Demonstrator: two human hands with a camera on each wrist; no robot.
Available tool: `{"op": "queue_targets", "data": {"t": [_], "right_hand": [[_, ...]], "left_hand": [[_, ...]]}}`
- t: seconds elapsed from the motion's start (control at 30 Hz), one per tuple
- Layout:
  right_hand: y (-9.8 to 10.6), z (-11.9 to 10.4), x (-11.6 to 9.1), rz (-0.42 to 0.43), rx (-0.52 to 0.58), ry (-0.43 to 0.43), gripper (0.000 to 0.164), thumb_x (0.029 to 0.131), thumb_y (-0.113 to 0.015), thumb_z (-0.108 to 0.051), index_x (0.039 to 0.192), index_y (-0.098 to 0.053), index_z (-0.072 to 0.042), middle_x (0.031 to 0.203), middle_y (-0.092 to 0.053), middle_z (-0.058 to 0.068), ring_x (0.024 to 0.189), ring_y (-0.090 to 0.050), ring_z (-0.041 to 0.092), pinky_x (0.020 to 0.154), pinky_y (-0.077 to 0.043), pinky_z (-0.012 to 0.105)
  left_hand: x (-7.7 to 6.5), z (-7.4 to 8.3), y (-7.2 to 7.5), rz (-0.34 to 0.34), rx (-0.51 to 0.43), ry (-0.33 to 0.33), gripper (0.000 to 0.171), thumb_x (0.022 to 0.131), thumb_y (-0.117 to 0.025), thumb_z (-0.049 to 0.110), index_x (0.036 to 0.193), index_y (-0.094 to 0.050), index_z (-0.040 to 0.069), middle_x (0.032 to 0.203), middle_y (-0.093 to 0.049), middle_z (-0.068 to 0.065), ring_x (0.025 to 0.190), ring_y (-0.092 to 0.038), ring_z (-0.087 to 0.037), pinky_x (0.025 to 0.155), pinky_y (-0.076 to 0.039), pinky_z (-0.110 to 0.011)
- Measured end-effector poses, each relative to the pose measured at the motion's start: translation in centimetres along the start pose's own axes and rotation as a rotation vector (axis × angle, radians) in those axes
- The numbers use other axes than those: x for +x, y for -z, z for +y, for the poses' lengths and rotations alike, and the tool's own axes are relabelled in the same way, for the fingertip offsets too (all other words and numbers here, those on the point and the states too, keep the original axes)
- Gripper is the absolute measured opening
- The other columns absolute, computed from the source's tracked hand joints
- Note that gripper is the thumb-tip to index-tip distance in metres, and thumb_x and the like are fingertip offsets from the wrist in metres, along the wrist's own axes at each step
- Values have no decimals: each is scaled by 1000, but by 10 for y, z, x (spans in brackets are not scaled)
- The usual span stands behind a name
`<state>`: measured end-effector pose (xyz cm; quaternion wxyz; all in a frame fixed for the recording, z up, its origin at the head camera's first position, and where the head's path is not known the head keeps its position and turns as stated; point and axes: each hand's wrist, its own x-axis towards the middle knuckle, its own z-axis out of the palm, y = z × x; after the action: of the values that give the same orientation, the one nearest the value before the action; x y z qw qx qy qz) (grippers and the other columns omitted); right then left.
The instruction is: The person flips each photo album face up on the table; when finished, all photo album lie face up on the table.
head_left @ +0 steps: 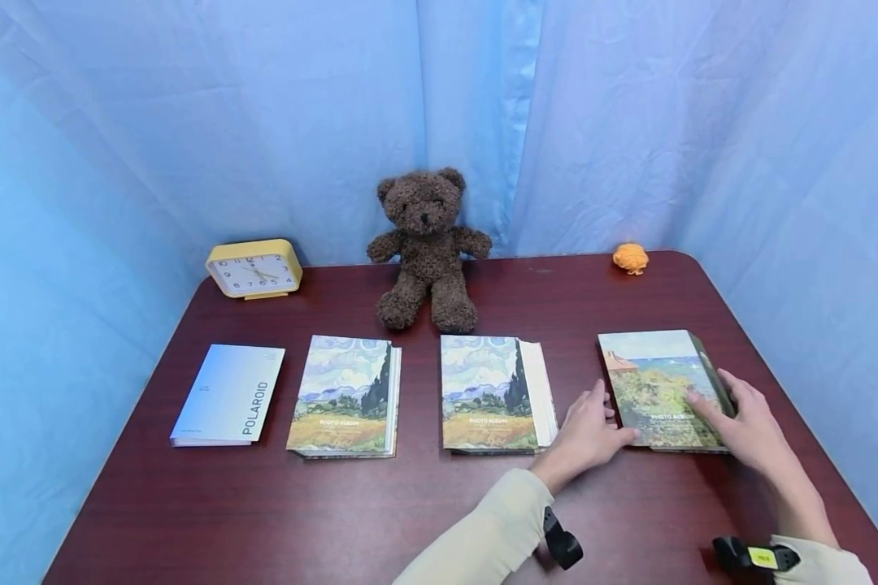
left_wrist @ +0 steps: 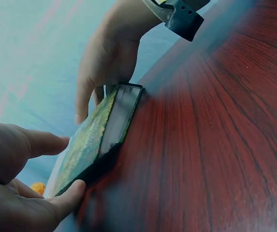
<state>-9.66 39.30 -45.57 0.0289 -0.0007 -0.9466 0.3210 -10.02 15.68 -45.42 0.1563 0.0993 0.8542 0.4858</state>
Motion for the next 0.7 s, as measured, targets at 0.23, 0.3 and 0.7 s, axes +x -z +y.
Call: {"op": "queue_targets", "data": {"t": [0.23,0.3,0.7], "right_hand": [[1,1,-2,-37,3,-62,73,93,-50,-38,144,-20,6,117,-45,35,94,-51,41,65,-42,47],[1,-1,-3,-46,5,-115,72,94,-46,-42,144,-21,4,123,-42,37,102,-46,50,70,-40,56],[4,2,-6,-53,189,-295,68,95,-36,-49,146,-23,-5,141,-23,36,123,-27,53,82,-40,52]], "left_hand": [[8,0,-10,39,0,-38,71,80,-72,19,140,-37,10,114,-55,6,87,-58,1,74,-44,-12],[9,-1,-11,35,35,-53,69,81,-71,19,141,-38,11,114,-54,4,87,-57,2,72,-44,-10],[13,-3,-8,20,175,-141,65,80,-72,23,138,-44,12,116,-54,5,89,-57,5,80,-39,-6]]}}
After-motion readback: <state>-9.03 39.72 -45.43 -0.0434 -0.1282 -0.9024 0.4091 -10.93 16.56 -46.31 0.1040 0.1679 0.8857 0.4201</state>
